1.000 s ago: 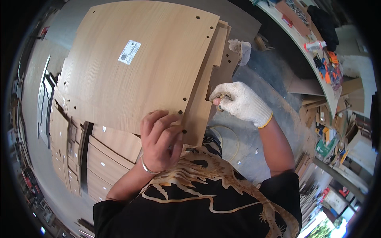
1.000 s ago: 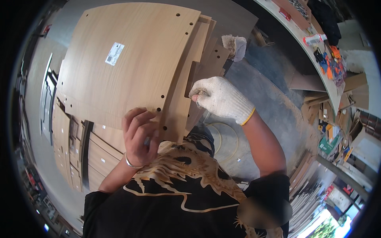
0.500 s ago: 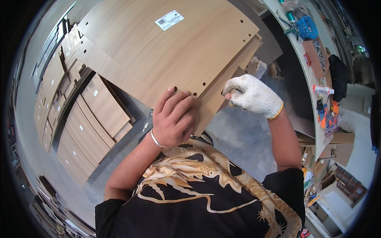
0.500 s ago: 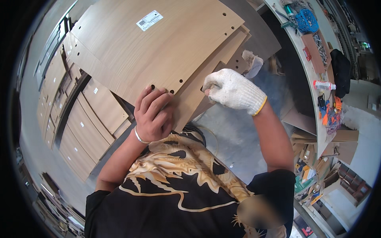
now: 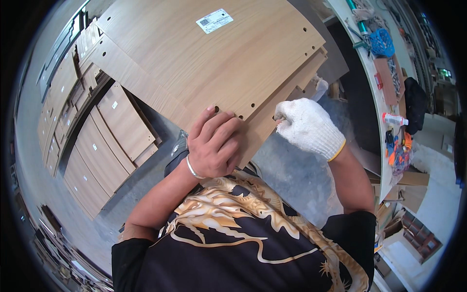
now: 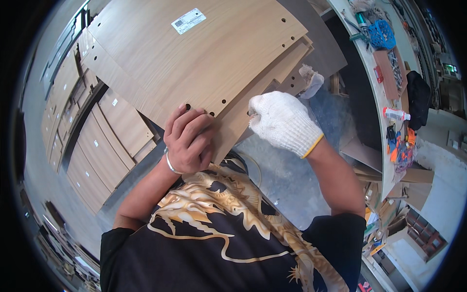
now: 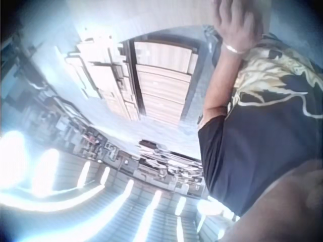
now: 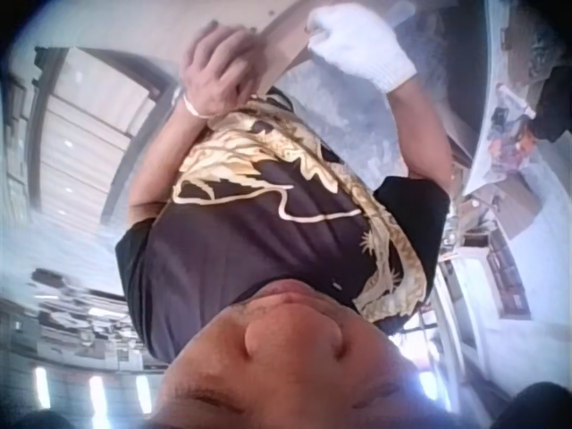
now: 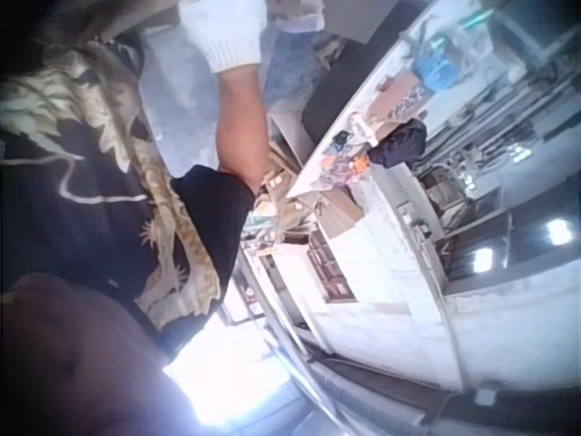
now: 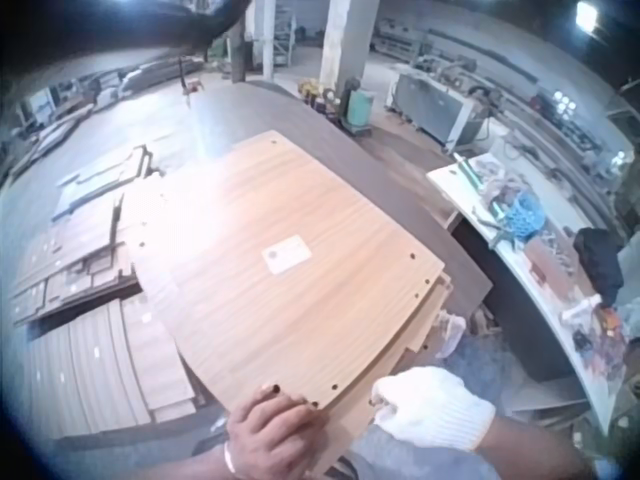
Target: The person assembles flat-pack furniture by inserting wooden dowels into pre-drilled holes on multiple panels. They handle the panels one at a time, aligning edges and inserting dowels by hand, then stack the assembled pieces on the workbench.
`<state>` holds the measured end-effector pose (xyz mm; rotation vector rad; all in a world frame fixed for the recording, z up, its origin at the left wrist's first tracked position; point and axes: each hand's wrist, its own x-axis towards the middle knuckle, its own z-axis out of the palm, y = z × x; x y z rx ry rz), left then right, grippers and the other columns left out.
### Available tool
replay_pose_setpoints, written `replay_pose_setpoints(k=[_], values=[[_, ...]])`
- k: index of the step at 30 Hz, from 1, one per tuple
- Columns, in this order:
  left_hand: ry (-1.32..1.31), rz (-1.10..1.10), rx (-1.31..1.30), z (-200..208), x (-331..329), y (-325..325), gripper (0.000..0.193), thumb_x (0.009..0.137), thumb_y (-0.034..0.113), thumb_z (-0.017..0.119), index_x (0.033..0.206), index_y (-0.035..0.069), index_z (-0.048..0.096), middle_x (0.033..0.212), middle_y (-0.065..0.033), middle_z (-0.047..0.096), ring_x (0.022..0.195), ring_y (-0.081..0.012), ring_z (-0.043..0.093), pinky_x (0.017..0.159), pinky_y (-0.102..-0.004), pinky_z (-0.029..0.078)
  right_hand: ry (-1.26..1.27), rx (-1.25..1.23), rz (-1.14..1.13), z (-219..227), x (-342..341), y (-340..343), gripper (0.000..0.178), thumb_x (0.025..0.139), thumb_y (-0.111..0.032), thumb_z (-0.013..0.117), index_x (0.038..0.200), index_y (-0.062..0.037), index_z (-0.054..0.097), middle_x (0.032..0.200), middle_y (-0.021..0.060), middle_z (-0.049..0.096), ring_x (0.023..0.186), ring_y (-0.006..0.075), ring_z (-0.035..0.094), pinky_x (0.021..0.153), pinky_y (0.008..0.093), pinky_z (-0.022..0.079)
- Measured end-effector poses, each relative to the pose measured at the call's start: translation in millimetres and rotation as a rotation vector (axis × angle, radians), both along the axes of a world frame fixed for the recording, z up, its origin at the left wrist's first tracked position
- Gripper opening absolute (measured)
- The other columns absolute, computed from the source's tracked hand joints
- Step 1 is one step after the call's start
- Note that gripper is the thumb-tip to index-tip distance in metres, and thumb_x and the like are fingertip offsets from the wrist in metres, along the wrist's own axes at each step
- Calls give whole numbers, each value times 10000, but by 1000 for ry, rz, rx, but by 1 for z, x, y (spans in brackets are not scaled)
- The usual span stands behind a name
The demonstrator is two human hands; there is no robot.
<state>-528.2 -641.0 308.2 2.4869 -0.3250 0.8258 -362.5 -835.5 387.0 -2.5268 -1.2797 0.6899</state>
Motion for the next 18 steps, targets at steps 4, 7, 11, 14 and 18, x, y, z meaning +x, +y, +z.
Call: replay_pose_setpoints(k=[4,7,11,14,18], values=[[-33,32,-9,1,2,-3,270,618,202,680,851,65,687,1122,-109,703,1118,-314,673,1087,-550,462,-84,-62,-83,1,-14,7,171,854,-168,664,914,-11,698,807,212,697,796,409,683,755,486,551],[-38,23,-5,-1,3,-2,267,623,202,677,854,67,691,1120,-109,704,1117,-312,676,1090,-550,460,52,-46,-179,-1,-12,5,208,858,-176,663,944,6,716,813,228,700,782,397,697,753,475,562],[-22,-3,-6,-1,1,0,314,607,188,678,892,62,712,1136,-126,707,1114,-341,672,1091,-568,455,674,114,-507,-2,-1,-8,197,935,-123,646,1030,33,719,735,111,692,529,132,602,496,278,464],[-14,-13,5,-1,0,2,334,607,183,677,914,59,723,1144,-135,708,1112,-356,671,1090,-577,454,836,174,-621,-6,-3,-17,203,964,-130,642,1042,40,720,742,91,694,516,87,577,466,243,433],[-26,-18,4,-1,1,3,317,625,187,679,911,56,718,1140,-137,709,1111,-354,674,1089,-576,455,806,207,-684,-2,-13,-18,221,971,-138,646,1067,47,719,757,112,711,527,103,589,482,263,459]])
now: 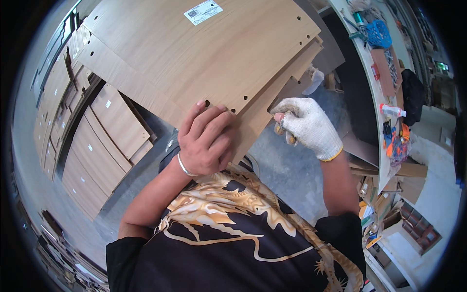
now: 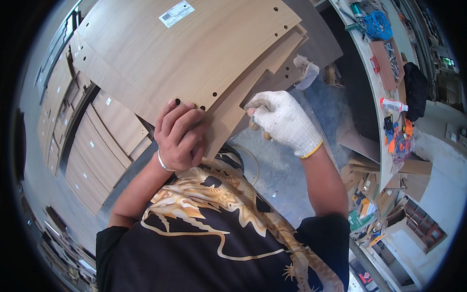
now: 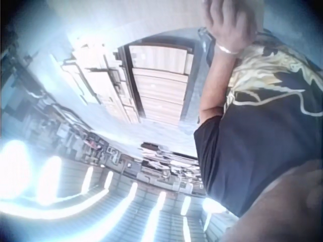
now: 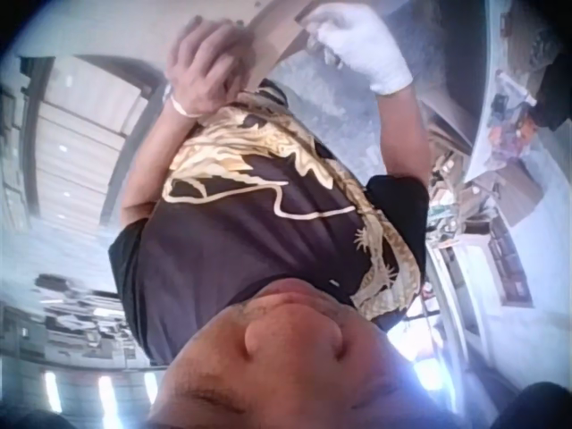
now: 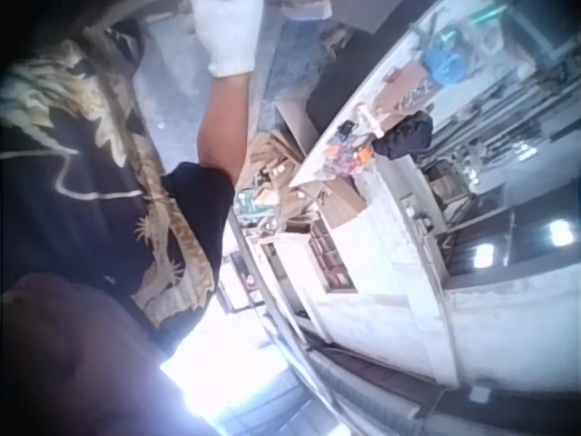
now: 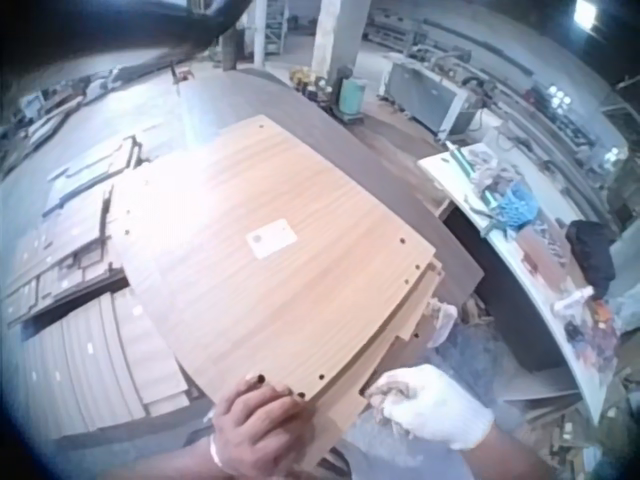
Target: The person assembles flat-pack furniture by inserting wooden dowels into pre-drilled holes on multiple panels. They handle the panels one at a time, aligning edges and inserting dowels by hand, then stack the assembled pieces on the workbench.
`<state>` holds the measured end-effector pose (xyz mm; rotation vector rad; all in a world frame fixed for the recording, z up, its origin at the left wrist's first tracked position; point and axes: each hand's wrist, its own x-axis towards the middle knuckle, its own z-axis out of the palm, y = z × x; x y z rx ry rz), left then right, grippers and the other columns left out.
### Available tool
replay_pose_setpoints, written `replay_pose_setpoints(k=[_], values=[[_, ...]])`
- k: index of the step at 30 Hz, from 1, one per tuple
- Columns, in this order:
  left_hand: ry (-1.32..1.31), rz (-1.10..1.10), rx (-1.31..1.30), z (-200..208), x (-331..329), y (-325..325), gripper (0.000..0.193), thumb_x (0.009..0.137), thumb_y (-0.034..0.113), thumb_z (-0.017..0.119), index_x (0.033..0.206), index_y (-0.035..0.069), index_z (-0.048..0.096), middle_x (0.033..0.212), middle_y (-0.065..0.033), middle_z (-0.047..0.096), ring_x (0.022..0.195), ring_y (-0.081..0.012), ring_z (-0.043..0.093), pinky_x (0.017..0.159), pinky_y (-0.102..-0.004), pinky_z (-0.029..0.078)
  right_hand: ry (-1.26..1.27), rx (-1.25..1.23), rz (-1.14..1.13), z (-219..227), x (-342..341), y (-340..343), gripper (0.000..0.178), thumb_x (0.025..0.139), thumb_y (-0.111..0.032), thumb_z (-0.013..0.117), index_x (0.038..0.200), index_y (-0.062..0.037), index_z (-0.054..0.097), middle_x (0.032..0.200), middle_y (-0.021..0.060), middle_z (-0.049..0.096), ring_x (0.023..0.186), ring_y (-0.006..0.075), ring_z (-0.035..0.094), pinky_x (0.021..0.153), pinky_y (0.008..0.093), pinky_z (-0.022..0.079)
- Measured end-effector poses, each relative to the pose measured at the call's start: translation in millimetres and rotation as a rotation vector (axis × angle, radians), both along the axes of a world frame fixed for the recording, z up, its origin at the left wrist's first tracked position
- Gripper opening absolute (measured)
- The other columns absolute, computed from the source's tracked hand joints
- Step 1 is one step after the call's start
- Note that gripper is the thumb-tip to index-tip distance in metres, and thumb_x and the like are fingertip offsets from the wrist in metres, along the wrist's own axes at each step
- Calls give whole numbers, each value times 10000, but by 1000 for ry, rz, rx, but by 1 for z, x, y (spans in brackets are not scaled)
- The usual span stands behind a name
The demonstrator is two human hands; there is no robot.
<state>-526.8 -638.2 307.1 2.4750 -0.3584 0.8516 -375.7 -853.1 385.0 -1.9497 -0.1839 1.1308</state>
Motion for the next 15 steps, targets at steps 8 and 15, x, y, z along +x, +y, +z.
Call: replay_pose_setpoints(k=[8,15], values=[[-16,2,-6,0,2,1,296,644,216,703,902,72,715,1150,-110,704,1140,-312,664,1088,-547,461,-55,-100,-133,8,-18,10,194,970,-113,642,1077,28,721,780,86,709,628,101,631,508,268,483],[227,-198,-92,32,9,12,321,628,129,721,938,49,694,1185,-110,687,1034,-300,641,992,-476,457,-35,-193,-372,13,-35,15,205,967,-94,622,1091,39,717,786,85,707,582,97,605,504,263,475]])
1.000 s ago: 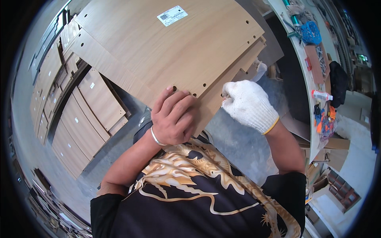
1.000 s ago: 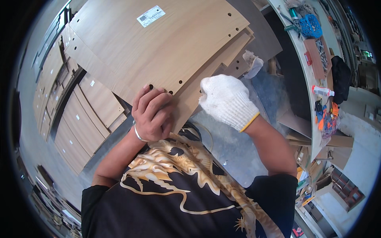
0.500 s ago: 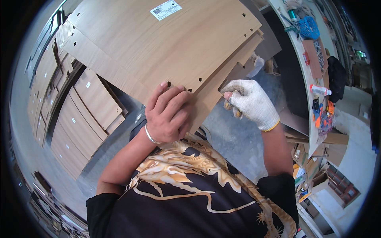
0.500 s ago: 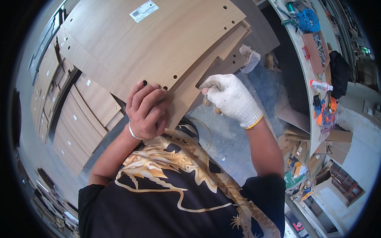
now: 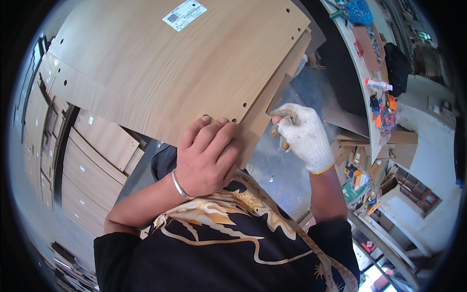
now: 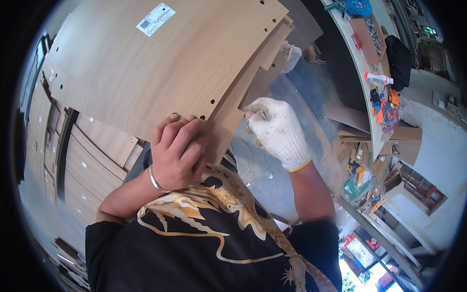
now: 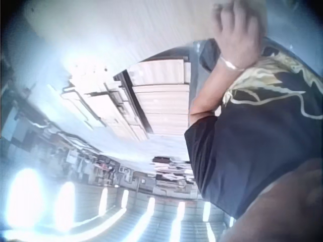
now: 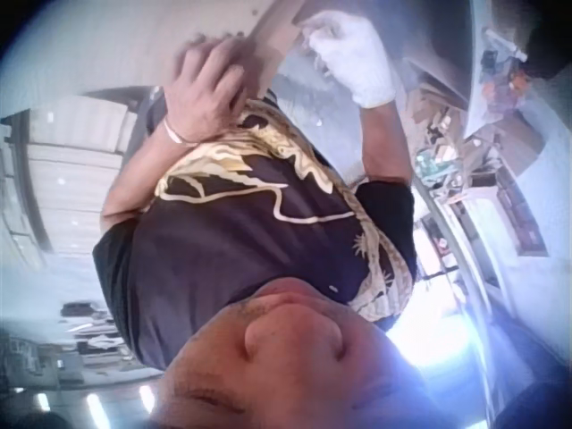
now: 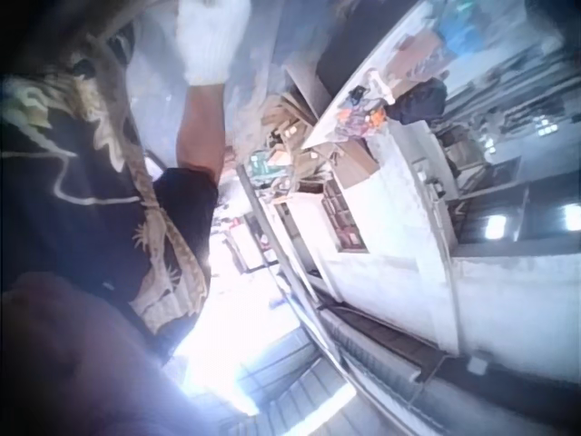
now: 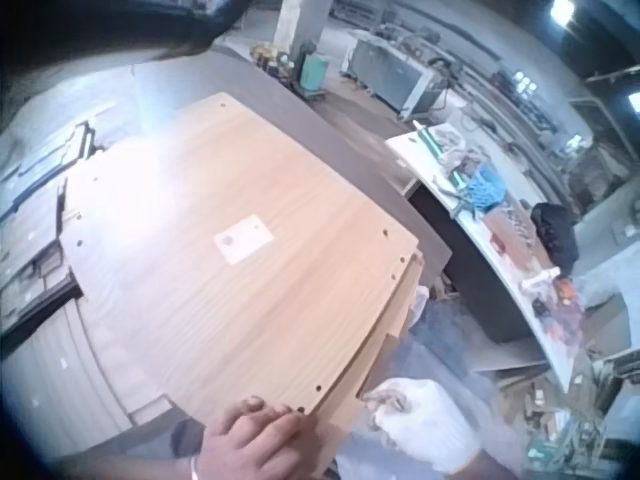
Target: The person assembles flat-pack furniture by inserting wooden dowels into pre-drilled holes on multiple panels. They handle the panels one at a time, aligning edges and inserting dowels by hand, then stack the assembled pieces on the workbench.
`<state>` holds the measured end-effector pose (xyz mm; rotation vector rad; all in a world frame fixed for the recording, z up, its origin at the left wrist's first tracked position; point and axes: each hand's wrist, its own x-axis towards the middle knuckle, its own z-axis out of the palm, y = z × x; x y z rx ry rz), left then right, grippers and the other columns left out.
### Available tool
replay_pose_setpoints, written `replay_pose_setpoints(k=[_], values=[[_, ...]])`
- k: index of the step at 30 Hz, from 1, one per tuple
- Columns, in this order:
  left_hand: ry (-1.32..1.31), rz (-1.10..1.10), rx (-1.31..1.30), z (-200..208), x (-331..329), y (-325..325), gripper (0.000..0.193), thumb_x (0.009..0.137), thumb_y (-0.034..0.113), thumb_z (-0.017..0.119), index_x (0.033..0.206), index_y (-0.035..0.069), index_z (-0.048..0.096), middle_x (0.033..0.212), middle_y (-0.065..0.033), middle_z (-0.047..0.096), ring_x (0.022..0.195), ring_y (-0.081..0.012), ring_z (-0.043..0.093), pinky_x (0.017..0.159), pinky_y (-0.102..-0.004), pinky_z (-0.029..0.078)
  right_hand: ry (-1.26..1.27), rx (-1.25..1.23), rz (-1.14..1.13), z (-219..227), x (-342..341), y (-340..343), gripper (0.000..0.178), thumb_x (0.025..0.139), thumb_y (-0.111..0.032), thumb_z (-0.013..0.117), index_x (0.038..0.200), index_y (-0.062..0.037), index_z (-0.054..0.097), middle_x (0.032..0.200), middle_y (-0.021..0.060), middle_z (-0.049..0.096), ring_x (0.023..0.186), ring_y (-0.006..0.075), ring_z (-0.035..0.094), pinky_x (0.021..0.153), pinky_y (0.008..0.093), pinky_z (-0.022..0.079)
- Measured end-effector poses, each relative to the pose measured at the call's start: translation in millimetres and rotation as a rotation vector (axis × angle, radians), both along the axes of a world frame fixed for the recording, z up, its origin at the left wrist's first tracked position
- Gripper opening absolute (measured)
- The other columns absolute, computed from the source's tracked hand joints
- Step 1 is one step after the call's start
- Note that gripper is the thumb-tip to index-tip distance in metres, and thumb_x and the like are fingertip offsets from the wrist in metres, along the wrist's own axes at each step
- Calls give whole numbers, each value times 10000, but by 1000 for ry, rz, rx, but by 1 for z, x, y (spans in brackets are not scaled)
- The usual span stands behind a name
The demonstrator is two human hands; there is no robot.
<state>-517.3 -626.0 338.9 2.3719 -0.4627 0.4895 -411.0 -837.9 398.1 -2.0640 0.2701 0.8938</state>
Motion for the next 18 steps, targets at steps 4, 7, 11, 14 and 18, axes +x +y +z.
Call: replay_pose_setpoints(k=[4,7,11,14,18], values=[[97,-208,-116,14,26,25,394,624,86,730,1010,46,668,1115,-88,674,897,-266,599,822,-406,431,35,-90,-108,6,-4,9,203,958,-76,627,1097,42,716,783,86,710,536,92,585,493,262,465],[68,-291,-102,9,34,34,390,624,140,723,999,47,669,1123,-83,673,915,-257,605,829,-400,431,11,-83,-222,5,-12,16,178,952,-50,630,1079,39,718,777,84,709,530,84,577,483,265,455],[-8,-352,-66,-3,32,36,408,613,215,705,985,50,672,1134,-80,672,949,-237,610,833,-397,427,16,-125,-309,5,-16,26,158,946,-6,633,1080,18,715,790,101,714,523,103,602,456,253,433],[2,-416,-48,-2,34,37,376,648,230,687,980,54,678,1141,-83,673,989,-229,616,844,-399,424,13,-164,-343,5,-17,30,167,937,12,616,1075,17,710,768,82,689,541,104,611,456,246,433],[-14,-451,-29,-3,35,42,314,706,242,662,958,55,683,1133,-91,671,1009,-231,621,840,-399,421,-46,-258,-321,5,-26,41,145,937,9,603,1045,19,700,739,50,651,566,98,615,465,240,444]])
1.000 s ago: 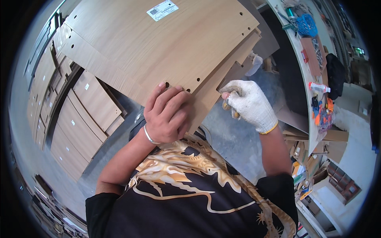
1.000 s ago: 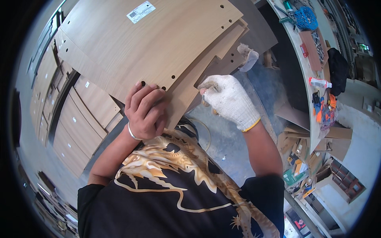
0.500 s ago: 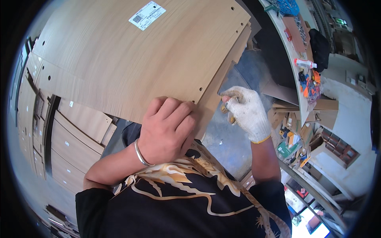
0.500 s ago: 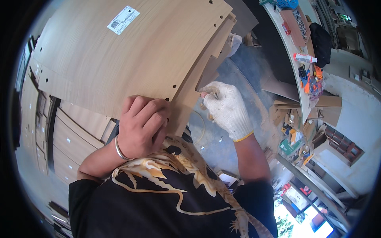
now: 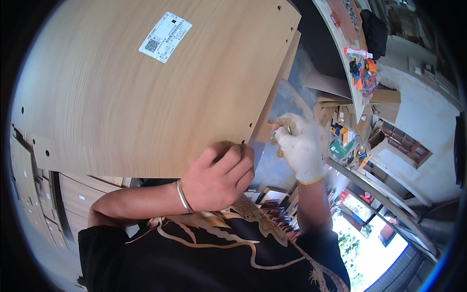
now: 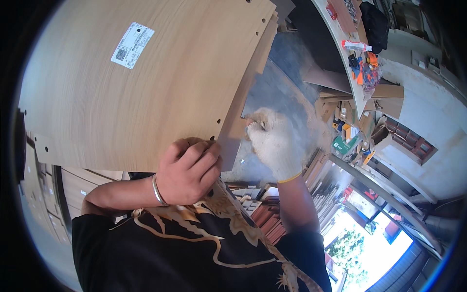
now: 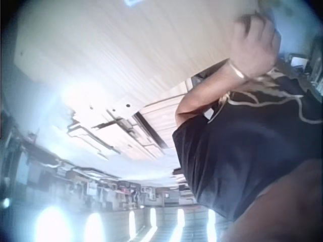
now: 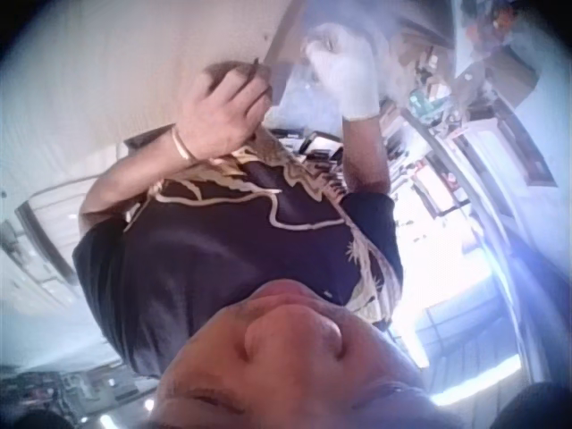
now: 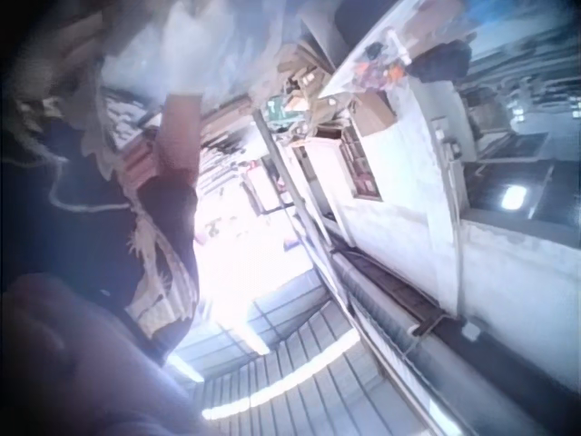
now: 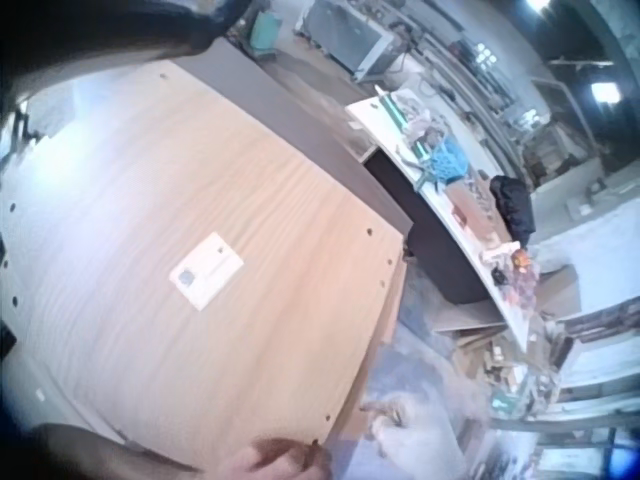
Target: The person assembles flat-pack furniture by inserting wooden dowels into pre-drilled holes on multiple panels. They handle the panels one at a time, aligning edges and inserting dowels by hand, then stack the assembled pieces on the workbench.
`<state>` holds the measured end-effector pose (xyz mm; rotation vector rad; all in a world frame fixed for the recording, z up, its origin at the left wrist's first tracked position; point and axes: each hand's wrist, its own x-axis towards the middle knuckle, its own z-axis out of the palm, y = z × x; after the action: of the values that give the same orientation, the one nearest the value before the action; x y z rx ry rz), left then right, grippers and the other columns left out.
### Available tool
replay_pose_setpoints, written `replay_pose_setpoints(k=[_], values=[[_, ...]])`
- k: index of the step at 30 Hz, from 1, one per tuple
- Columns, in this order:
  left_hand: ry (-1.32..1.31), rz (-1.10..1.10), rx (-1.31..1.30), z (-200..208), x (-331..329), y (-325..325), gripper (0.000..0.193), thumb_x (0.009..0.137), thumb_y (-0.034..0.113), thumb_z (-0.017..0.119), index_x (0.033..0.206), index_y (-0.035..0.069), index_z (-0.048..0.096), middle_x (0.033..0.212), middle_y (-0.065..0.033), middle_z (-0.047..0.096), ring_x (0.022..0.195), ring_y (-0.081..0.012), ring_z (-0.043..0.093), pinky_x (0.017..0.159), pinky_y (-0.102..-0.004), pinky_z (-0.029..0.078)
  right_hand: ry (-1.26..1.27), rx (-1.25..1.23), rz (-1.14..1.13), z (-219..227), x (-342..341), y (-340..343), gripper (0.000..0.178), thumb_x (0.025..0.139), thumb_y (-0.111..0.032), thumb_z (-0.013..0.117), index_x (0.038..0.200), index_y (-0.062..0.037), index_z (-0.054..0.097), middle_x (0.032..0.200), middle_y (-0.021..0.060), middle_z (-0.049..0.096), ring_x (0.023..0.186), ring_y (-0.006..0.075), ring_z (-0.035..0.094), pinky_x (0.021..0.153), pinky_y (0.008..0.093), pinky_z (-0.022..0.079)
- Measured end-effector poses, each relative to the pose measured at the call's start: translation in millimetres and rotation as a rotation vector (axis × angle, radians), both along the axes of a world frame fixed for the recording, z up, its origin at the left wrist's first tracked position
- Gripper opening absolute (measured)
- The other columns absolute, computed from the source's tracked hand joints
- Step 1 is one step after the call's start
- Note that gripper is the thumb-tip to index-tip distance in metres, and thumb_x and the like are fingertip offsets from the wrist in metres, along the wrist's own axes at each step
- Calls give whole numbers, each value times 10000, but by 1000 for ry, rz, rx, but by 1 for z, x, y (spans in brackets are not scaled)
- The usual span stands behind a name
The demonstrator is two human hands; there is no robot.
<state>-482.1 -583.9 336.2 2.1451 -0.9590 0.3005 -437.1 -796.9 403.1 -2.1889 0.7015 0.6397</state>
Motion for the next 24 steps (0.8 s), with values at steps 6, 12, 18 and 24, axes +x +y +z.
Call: replay_pose_setpoints(k=[6,12,18,24], values=[[35,-83,-44,1,3,5,294,746,246,618,932,29,688,1106,-116,674,1045,-252,626,863,-405,443,14,-166,23,6,5,17,139,921,-52,623,987,14,727,662,75,654,504,132,606,491,308,465],[37,-124,-54,-1,3,6,309,760,258,600,929,16,689,1103,-124,676,1078,-265,628,880,-417,455,-5,-344,204,3,5,16,162,886,-77,626,956,20,736,755,160,710,584,196,677,569,339,523],[36,-119,-39,0,3,7,313,753,262,606,948,32,693,1118,-111,676,1092,-259,625,887,-424,437,38,-115,63,11,9,6,148,935,-32,636,1028,33,731,802,107,717,597,123,642,513,280,486],[53,-104,20,1,1,8,390,663,277,672,977,49,705,1140,-83,677,1110,-251,619,890,-428,420,-35,112,-120,-2,-5,-6,142,962,-18,652,1070,54,710,797,98,707,539,110,598,467,259,448]])
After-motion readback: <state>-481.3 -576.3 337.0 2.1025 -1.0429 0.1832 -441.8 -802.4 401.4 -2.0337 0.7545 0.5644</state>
